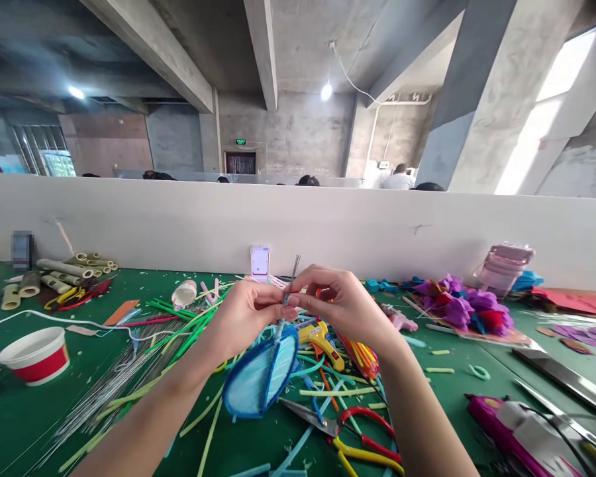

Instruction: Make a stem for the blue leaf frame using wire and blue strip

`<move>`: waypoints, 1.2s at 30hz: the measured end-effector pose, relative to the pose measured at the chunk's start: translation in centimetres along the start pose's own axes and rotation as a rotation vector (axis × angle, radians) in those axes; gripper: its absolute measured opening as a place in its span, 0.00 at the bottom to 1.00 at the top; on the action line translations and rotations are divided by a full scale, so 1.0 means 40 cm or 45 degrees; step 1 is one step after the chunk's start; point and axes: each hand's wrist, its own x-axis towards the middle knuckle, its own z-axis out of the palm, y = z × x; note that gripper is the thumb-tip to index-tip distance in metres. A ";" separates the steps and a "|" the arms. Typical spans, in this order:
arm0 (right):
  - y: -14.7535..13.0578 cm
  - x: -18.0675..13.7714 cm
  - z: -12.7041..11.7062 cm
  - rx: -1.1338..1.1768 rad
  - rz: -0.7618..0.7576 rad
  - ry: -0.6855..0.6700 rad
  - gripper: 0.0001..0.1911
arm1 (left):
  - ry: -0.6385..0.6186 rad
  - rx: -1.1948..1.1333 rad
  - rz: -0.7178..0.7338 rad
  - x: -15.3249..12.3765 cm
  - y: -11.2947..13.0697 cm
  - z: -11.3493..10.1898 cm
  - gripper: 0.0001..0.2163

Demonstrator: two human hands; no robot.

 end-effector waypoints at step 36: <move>-0.021 0.002 0.016 -0.156 -0.054 0.099 0.05 | 0.277 0.865 0.299 -0.030 0.009 0.013 0.13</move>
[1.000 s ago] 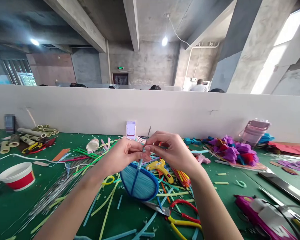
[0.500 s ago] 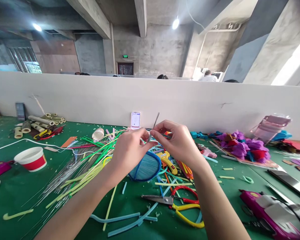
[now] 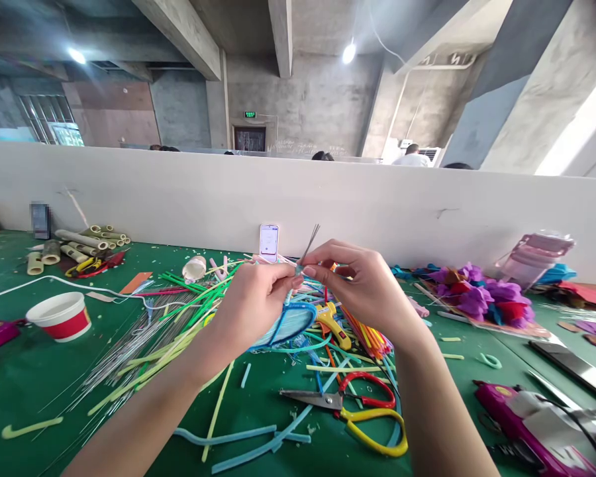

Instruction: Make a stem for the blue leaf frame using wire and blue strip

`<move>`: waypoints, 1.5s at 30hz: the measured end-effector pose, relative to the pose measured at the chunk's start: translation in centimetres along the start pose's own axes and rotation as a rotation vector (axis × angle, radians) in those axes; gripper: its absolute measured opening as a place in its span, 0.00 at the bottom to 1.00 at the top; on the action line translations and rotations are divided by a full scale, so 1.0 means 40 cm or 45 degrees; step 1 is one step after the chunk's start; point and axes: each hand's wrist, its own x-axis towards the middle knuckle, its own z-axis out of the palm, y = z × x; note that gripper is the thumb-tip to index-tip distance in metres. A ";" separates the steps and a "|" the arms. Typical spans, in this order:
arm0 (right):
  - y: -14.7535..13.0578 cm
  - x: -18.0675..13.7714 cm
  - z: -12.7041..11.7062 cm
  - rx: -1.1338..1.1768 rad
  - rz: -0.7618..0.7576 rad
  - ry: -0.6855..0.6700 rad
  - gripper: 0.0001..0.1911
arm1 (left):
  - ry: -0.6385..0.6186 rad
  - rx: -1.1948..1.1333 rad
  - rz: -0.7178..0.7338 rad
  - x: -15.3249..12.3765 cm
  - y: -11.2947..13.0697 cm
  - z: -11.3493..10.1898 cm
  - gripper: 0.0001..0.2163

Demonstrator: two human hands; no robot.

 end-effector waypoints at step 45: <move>-0.002 -0.005 -0.009 -0.019 0.095 0.017 0.08 | -0.023 -0.530 -0.117 0.012 -0.013 0.029 0.10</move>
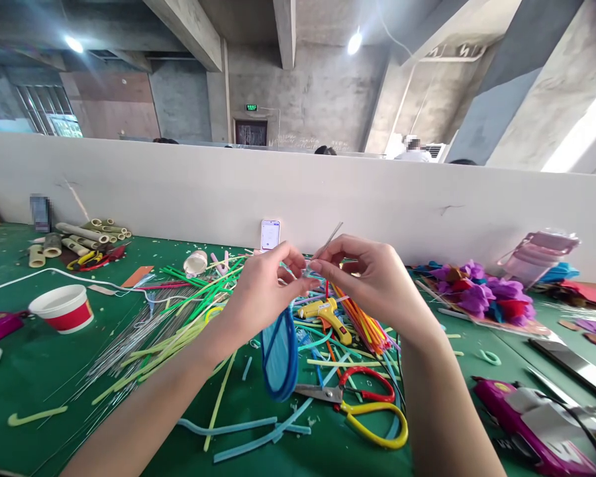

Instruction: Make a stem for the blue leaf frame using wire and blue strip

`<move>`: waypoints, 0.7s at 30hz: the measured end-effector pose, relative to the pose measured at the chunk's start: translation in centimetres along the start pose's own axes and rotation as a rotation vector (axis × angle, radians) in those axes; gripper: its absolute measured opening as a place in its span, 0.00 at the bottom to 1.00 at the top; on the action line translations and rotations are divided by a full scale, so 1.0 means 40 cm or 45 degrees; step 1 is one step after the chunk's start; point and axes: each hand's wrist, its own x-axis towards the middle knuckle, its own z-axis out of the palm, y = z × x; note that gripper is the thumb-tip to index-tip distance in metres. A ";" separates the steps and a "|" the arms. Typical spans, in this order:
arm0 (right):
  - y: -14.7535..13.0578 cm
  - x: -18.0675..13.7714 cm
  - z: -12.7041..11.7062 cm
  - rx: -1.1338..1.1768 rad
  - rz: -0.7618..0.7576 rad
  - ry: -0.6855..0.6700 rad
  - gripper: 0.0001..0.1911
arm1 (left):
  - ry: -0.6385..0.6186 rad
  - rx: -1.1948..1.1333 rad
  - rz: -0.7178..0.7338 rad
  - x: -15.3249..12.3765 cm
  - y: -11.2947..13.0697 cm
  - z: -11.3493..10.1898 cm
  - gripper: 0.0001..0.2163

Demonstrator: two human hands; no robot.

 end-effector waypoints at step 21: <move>-0.016 -0.013 -0.023 0.032 0.006 -0.068 0.08 | -0.415 -0.220 0.026 0.010 -0.002 -0.020 0.07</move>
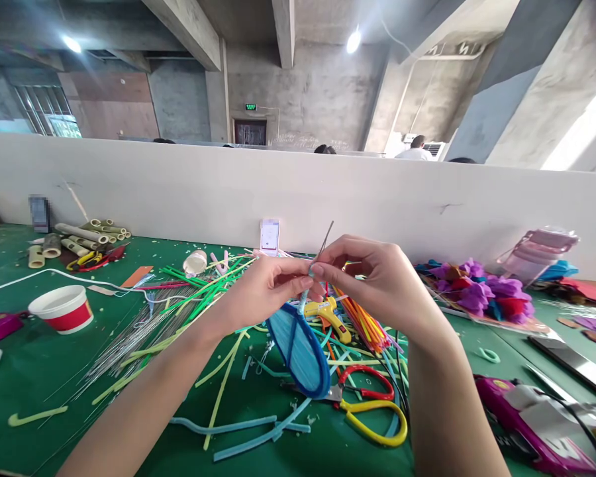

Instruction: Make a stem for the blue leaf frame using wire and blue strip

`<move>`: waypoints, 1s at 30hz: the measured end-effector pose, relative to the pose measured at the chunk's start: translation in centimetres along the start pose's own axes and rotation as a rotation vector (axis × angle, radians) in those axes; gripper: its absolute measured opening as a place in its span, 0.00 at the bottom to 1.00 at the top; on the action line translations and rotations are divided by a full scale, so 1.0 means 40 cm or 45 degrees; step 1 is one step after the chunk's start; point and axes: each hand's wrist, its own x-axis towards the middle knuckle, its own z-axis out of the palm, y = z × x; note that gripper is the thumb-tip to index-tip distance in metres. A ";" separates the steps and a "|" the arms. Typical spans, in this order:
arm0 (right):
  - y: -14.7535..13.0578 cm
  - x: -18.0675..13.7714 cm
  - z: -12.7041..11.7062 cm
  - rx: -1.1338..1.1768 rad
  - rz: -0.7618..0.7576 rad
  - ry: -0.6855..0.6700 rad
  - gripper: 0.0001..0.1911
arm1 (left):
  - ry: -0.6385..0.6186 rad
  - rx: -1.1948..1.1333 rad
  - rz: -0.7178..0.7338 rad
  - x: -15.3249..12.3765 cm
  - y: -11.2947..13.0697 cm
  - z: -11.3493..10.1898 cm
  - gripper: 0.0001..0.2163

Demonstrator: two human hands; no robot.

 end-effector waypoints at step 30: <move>-0.004 -0.002 -0.001 -0.047 0.047 -0.005 0.07 | 0.220 0.086 -0.071 -0.009 0.012 0.032 0.17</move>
